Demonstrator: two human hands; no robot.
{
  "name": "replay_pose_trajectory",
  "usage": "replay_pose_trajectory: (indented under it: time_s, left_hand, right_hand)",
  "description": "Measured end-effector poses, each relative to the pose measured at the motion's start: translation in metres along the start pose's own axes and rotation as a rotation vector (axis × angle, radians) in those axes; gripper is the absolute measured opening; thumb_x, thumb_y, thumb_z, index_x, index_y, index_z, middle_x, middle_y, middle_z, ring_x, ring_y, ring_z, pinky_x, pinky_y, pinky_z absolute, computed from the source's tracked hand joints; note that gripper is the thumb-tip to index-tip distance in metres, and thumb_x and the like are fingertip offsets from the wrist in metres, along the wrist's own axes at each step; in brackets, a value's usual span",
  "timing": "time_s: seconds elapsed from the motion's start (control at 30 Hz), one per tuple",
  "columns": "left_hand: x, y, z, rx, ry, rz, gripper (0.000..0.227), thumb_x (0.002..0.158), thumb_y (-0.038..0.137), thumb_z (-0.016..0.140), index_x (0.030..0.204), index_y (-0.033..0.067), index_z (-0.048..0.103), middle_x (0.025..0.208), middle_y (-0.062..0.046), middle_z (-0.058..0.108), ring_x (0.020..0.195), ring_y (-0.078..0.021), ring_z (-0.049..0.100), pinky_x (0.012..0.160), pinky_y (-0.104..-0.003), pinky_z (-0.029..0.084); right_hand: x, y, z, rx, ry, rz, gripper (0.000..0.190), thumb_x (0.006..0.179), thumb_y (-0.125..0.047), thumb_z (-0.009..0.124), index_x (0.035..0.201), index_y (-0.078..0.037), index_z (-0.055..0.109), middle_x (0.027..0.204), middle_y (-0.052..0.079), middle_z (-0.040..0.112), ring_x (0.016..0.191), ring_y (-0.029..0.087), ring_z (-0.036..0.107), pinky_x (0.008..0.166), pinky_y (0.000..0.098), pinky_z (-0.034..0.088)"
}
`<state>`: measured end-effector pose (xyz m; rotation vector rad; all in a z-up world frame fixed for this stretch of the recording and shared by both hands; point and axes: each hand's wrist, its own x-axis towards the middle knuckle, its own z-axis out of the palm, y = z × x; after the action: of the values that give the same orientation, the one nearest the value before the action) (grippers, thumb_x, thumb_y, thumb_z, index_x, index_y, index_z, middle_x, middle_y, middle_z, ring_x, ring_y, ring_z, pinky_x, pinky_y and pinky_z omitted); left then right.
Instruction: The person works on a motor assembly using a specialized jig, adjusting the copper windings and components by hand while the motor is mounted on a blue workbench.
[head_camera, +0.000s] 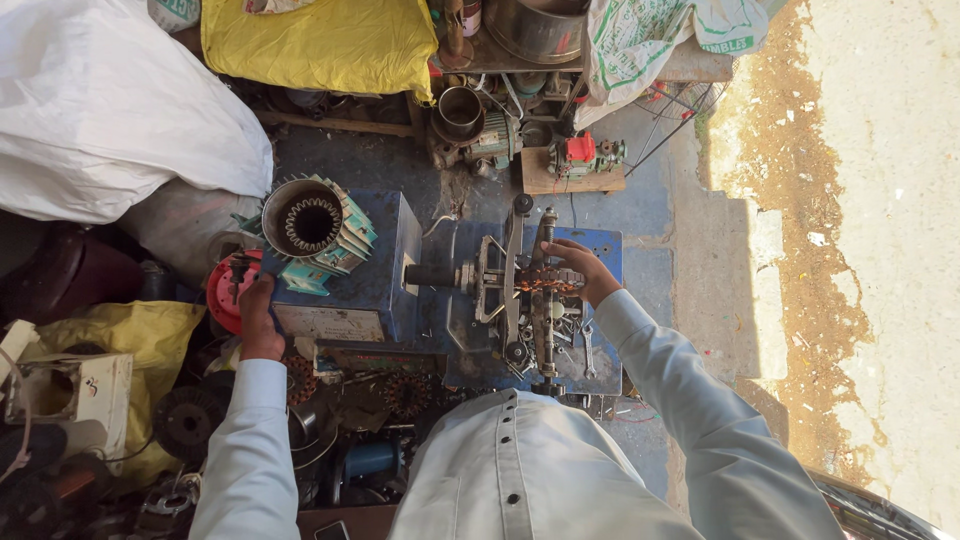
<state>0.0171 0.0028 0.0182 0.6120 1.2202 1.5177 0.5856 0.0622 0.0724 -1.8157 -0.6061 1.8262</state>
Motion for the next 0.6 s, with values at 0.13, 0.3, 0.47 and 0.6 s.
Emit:
replay_pose_trajectory:
  time_s: [0.13,0.3,0.47,0.6]
  left_hand:
    - [-0.001,-0.003,-0.003,0.031,0.016,0.003,0.030,0.095,0.031,0.072,0.115,0.0079,0.069,0.112,0.001,0.067,0.104,-0.0132,0.062,0.095,-0.032,0.049]
    - [-0.001,0.003,0.002,0.030,-0.009,-0.013,0.031,0.099,0.030,0.068,0.120,0.0064,0.067,0.115,0.000,0.067,0.104,-0.0141,0.062,0.095,-0.034,0.049]
    - [-0.010,0.019,0.019,0.058,-0.033,-0.031,0.033,0.099,0.031,0.064,0.121,0.0061,0.067,0.115,-0.001,0.068,0.105,-0.0155,0.064,0.094,-0.036,0.050]
    - [-0.012,0.022,0.022,0.074,-0.032,-0.030,0.034,0.099,0.032,0.064,0.120,0.0067,0.067,0.114,0.000,0.068,0.103,-0.0155,0.064,0.094,-0.036,0.050]
  right_hand:
    - [-0.006,0.000,-0.001,0.062,-0.060,-0.018,0.085,0.073,-0.048,0.082,0.146,-0.016,0.053,0.136,0.016,0.063,0.120,0.031,0.064,0.100,0.0522,0.051]
    - [-0.007,0.000,-0.001,0.051,-0.064,-0.044,0.084,0.073,-0.049,0.081,0.146,-0.016,0.052,0.138,0.010,0.061,0.121,0.027,0.063,0.097,0.0512,0.050]
    - [-0.001,-0.001,0.000,0.053,-0.023,0.004,0.084,0.074,-0.047,0.082,0.147,-0.017,0.053,0.137,0.017,0.059,0.120,0.032,0.062,0.100,0.0536,0.049]
    - [-0.006,-0.004,0.001,0.035,-0.021,0.019,0.084,0.074,-0.047,0.080,0.147,-0.018,0.053,0.137,0.016,0.058,0.121,0.031,0.061,0.100,0.0557,0.048]
